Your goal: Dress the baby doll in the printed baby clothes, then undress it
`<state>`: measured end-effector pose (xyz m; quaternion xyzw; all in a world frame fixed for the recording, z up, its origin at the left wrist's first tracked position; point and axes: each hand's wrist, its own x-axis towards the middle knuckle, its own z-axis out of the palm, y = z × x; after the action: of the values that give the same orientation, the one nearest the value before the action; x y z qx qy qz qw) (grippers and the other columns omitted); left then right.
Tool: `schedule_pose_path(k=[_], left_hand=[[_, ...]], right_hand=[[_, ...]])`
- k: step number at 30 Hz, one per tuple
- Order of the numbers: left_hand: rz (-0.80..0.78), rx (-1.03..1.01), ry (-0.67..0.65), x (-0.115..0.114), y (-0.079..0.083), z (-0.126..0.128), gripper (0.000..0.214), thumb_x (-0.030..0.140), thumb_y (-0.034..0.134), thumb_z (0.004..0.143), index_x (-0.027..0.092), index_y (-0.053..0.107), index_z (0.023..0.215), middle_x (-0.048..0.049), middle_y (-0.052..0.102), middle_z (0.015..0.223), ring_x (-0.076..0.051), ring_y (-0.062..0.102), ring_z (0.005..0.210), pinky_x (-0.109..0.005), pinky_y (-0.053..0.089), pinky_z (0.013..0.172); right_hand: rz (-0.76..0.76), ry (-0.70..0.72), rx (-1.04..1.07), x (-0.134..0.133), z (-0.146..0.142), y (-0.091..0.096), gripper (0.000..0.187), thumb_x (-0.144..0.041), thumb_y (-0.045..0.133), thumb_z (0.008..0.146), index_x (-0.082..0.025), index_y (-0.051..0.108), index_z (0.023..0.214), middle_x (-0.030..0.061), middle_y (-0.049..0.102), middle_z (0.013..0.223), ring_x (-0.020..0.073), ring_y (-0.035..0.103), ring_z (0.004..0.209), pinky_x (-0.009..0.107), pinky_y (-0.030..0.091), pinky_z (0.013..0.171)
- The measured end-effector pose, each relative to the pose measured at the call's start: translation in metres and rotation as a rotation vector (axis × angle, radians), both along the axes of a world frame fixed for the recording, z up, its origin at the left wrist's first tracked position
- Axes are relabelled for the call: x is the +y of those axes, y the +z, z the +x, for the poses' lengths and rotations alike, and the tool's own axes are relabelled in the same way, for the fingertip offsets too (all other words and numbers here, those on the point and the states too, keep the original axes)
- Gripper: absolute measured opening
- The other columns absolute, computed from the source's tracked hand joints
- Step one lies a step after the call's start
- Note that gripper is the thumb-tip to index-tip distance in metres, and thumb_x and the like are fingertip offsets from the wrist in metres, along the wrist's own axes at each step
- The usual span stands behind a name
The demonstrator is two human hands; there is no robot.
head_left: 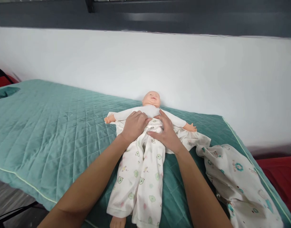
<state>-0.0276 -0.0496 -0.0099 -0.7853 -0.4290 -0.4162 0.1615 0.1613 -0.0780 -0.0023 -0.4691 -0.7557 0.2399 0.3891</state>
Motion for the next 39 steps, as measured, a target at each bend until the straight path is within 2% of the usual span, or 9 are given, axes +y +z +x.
schedule_pose_path(k=[5, 12, 21, 26, 32, 34, 36, 39], left_hand=[[-0.001, 0.009, 0.023, 0.000, -0.002, -0.001, 0.031, 0.035, 0.040, 0.103, 0.023, 0.051, 0.077, -0.0041, 0.059, 0.071, -0.021, 0.054, 0.072, -0.035, 0.040, 0.069], [-0.035, -0.017, 0.000, -0.002, -0.001, -0.002, 0.034, 0.035, 0.037, 0.104, 0.022, 0.054, 0.078, -0.0031, 0.059, 0.068, -0.020, 0.052, 0.069, -0.034, 0.039, 0.069], [-0.122, -0.090, 0.057, -0.006, 0.001, -0.004, 0.049, 0.041, 0.032, 0.104, 0.023, 0.039, 0.059, -0.0008, 0.049, 0.055, -0.016, 0.047, 0.059, -0.034, 0.035, 0.064], [-0.243, -0.187, 0.080, -0.022, -0.011, -0.022, 0.054, 0.046, 0.028, 0.104, 0.023, 0.034, 0.056, 0.0004, 0.044, 0.052, -0.015, 0.046, 0.057, -0.034, 0.035, 0.065], [-0.386, -0.260, 0.128, -0.059, -0.025, -0.043, 0.051, 0.042, 0.033, 0.103, 0.022, 0.039, 0.056, 0.0015, 0.049, 0.053, -0.015, 0.049, 0.058, -0.034, 0.039, 0.072], [-0.452, -0.270, 0.123, -0.072, -0.026, -0.046, 0.047, 0.042, 0.036, 0.103, 0.021, 0.047, 0.062, 0.0013, 0.056, 0.059, -0.015, 0.054, 0.064, -0.034, 0.042, 0.076], [-0.532, -0.281, 0.080, -0.081, -0.027, -0.048, 0.037, 0.044, 0.042, 0.101, 0.022, 0.058, 0.076, -0.0001, 0.065, 0.074, -0.017, 0.060, 0.076, -0.033, 0.045, 0.080], [-0.641, -0.333, 0.016, -0.089, -0.028, -0.050, 0.029, 0.049, 0.052, 0.096, 0.022, 0.063, 0.096, -0.0033, 0.069, 0.095, -0.019, 0.063, 0.090, -0.033, 0.048, 0.082]], right_hand=[[0.030, 0.013, -0.013, 0.003, 0.001, -0.001, 0.058, -0.048, 0.079, 0.074, -0.028, 0.057, 0.123, 0.0082, 0.035, 0.162, 0.0298, 0.029, 0.151, 0.053, 0.023, 0.122], [0.079, -0.013, -0.040, 0.004, -0.001, 0.000, 0.042, -0.051, 0.079, 0.075, -0.025, 0.060, 0.102, 0.0078, 0.044, 0.155, 0.0297, 0.036, 0.145, 0.051, 0.027, 0.120], [0.179, -0.049, -0.130, 0.004, -0.002, -0.002, 0.031, -0.046, 0.081, 0.075, -0.024, 0.060, 0.082, 0.0045, 0.050, 0.150, 0.0313, 0.041, 0.138, 0.051, 0.030, 0.118], [0.188, -0.058, -0.176, 0.003, -0.001, 0.000, 0.020, -0.035, 0.078, 0.074, -0.024, 0.062, 0.078, 0.0027, 0.051, 0.149, 0.0319, 0.041, 0.137, 0.051, 0.031, 0.116], [0.237, -0.074, -0.211, 0.005, 0.000, -0.002, 0.012, -0.025, 0.070, 0.072, -0.024, 0.067, 0.083, 0.0044, 0.054, 0.146, 0.0318, 0.043, 0.135, 0.050, 0.031, 0.116], [0.270, -0.082, -0.230, 0.005, 0.001, -0.004, 0.013, -0.024, 0.069, 0.071, -0.024, 0.067, 0.083, 0.0050, 0.054, 0.146, 0.0322, 0.044, 0.134, 0.050, 0.031, 0.115], [0.304, -0.101, -0.254, 0.005, 0.002, -0.006, 0.013, -0.022, 0.069, 0.071, -0.023, 0.067, 0.084, 0.0049, 0.054, 0.146, 0.0328, 0.044, 0.134, 0.051, 0.031, 0.115], [0.340, -0.147, -0.294, 0.001, 0.001, -0.007, 0.013, -0.021, 0.068, 0.070, -0.023, 0.066, 0.083, 0.0047, 0.054, 0.146, 0.0343, 0.045, 0.131, 0.053, 0.033, 0.113]])
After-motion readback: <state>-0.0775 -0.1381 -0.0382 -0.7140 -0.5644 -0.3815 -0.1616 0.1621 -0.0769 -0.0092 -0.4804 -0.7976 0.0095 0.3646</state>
